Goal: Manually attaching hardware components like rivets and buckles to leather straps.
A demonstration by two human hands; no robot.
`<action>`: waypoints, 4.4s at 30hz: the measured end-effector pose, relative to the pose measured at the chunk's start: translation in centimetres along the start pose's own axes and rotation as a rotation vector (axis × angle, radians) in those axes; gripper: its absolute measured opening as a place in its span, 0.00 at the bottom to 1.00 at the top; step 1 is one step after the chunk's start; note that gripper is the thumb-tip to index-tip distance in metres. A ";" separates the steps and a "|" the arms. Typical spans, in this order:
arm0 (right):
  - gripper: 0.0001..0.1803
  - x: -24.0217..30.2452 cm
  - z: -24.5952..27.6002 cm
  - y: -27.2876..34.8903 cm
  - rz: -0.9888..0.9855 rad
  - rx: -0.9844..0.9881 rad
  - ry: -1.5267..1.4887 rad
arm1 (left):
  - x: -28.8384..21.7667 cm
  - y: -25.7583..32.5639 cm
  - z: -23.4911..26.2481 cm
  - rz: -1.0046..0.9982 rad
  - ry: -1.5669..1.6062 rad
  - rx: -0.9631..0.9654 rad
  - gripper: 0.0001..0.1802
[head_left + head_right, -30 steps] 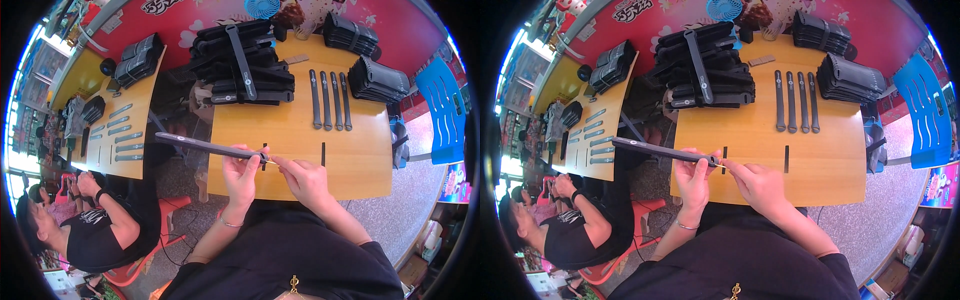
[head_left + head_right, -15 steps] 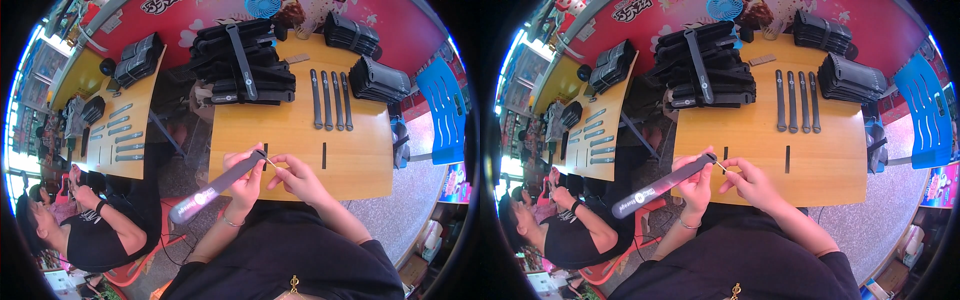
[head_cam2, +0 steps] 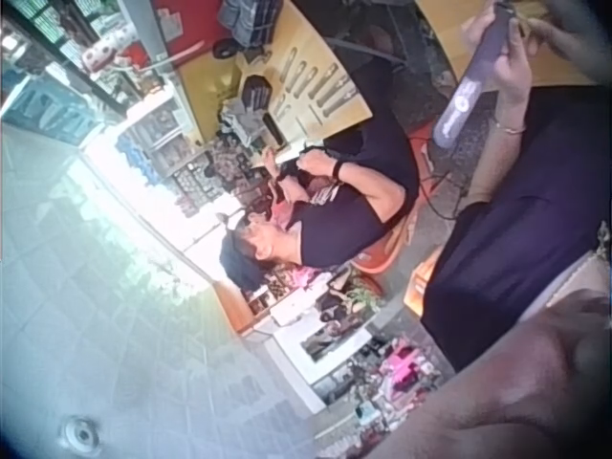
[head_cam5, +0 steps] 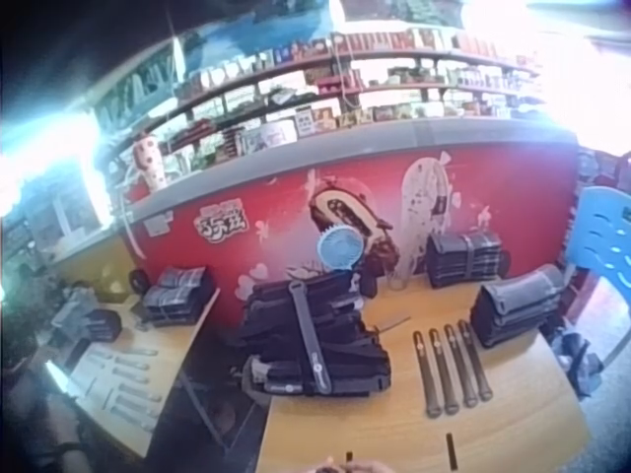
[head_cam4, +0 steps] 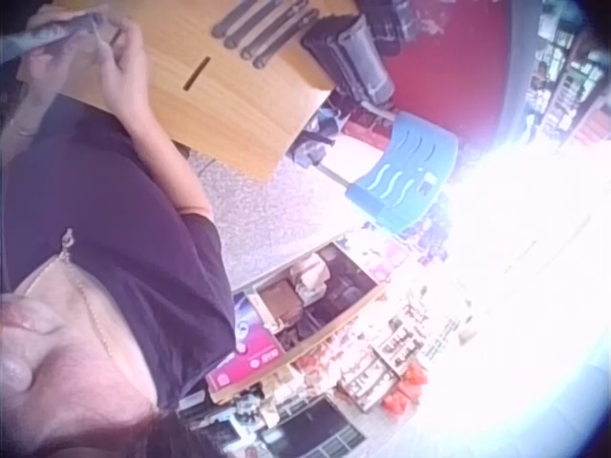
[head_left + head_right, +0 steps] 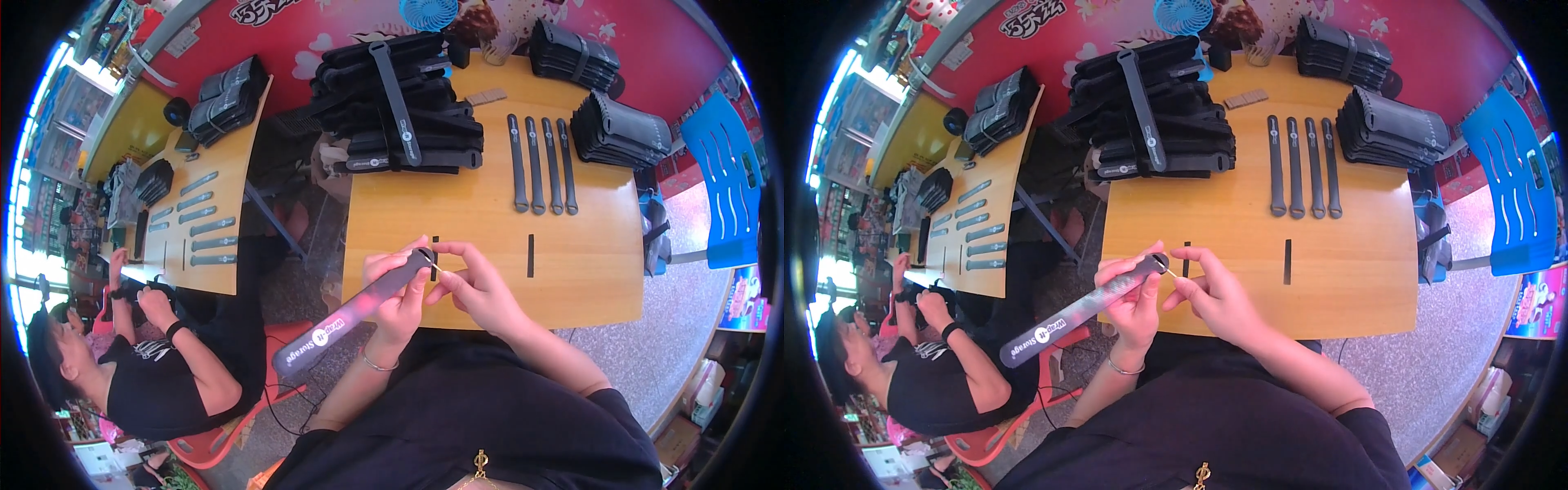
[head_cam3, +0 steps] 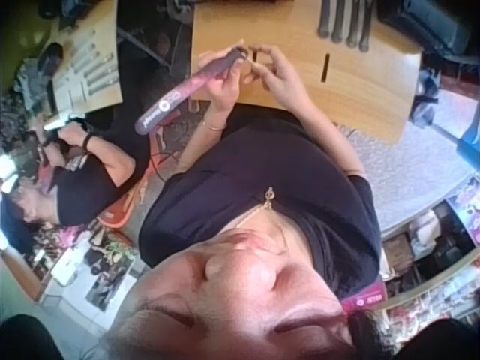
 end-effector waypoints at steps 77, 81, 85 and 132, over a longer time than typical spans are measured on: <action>0.11 2.3 4.7 -0.2 0.525 -0.337 0.413 | 0.7 1.1 -2.8 0.233 -0.249 0.451 0.11; 0.13 4.4 7.0 -1.0 0.594 -0.482 0.463 | 0.6 3.1 -2.2 0.168 -0.368 0.668 0.11; 0.16 6.7 6.4 -0.2 0.751 -0.291 0.673 | 1.1 3.0 -1.3 0.156 -0.399 0.696 0.10; 0.07 -0.1 12.5 -5.6 0.041 -0.427 -0.306 | 2.5 3.1 -0.5 1.345 0.285 0.738 0.06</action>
Point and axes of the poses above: each hand's wrist, its own y-axis away from the middle knuckle, its own z-axis out of the back of the hand, x = y × z, the point moved 4 cm from there along -y, towards the middle knuckle, and after that the axes turned 13 degrees about -x, right-handed, at the moved point
